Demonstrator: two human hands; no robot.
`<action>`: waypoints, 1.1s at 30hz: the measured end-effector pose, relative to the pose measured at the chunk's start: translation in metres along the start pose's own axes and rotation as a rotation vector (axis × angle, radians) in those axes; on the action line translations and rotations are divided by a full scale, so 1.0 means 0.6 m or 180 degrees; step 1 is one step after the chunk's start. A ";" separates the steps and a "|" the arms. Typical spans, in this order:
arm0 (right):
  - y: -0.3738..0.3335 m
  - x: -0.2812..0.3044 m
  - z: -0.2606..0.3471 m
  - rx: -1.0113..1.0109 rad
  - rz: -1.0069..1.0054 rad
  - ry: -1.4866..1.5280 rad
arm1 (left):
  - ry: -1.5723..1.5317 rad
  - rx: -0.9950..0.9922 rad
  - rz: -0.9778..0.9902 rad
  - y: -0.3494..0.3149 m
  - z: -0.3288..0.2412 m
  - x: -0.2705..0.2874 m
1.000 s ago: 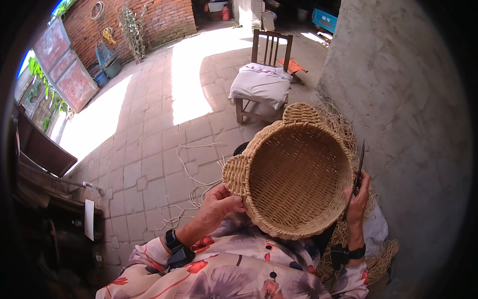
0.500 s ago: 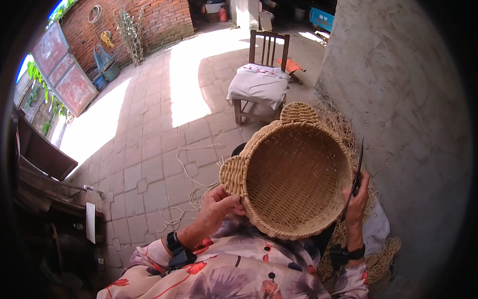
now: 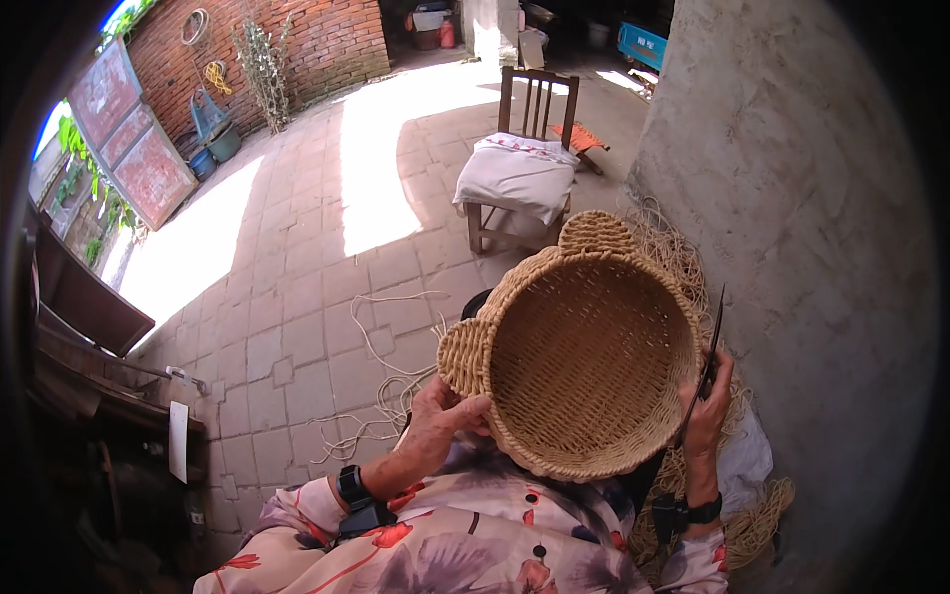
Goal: Weaving a wicker or bamboo basket using flexible strands and trimming with scissors.
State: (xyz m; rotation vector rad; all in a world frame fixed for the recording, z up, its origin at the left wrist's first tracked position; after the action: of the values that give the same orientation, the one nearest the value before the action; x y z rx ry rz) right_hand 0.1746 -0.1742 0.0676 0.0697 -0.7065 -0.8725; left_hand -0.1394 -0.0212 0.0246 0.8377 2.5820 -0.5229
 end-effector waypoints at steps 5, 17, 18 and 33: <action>-0.004 -0.001 -0.002 0.0174 -0.0115 -0.0041 | 0.0073 0.0024 -0.0046 -0.002 0.010 0.006; -0.009 -0.001 -0.008 0.0191 -0.0174 0.0143 | 0.0351 -0.0082 0.0029 0.001 -0.001 -0.001; -0.011 -0.001 -0.007 0.0275 -0.0233 0.0132 | 0.0416 -0.0038 -0.0024 0.000 0.000 0.001; -0.023 -0.002 -0.003 0.0352 -0.0303 0.0016 | 0.0695 -0.0244 0.0109 -0.008 -0.001 0.006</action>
State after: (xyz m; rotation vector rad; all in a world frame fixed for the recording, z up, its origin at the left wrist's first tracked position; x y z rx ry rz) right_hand 0.1659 -0.1828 0.0613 0.2057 -0.7512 -0.9235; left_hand -0.1453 -0.0227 0.0243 0.9584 2.7587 -0.3363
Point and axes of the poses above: each hand's wrist, its own y-axis towards the middle knuckle, its own x-axis out of the back of the hand, z = x × y, the point moved 3 cm from there along y, towards the middle knuckle, and after that the axes turned 2 degrees about -y, right-handed, at the moved point
